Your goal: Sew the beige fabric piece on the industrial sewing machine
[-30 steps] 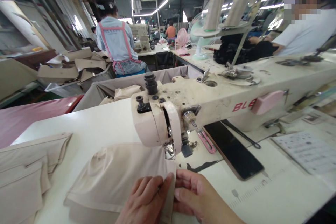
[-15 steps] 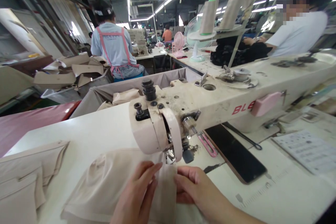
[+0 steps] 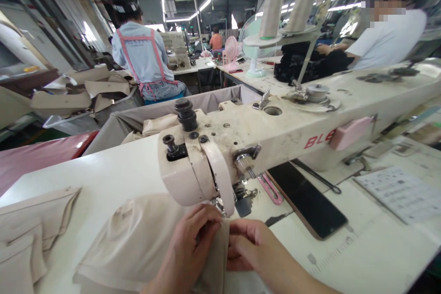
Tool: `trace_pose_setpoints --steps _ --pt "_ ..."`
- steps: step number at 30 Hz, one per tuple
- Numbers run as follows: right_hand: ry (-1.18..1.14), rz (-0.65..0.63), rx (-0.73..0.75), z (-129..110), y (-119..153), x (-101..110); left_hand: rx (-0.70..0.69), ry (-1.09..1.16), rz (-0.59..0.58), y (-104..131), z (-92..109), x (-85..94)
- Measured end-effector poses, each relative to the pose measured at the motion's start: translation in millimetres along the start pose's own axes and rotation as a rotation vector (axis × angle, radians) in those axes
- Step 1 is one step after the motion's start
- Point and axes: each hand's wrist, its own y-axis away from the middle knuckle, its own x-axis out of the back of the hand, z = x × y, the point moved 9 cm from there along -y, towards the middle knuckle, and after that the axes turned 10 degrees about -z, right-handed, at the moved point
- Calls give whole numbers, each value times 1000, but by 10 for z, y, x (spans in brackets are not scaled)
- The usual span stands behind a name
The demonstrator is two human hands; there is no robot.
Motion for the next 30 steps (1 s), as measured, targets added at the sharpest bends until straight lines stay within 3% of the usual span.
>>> trace_pose_setpoints --steps 6,21,30 --pt "135 123 -4 -79 -36 175 55 7 3 1 -59 -53" --pt "142 169 -19 -107 -39 190 98 20 25 -18 -50 -67" --pt "173 166 28 -88 -67 188 170 76 -208 -109 -207 -69"
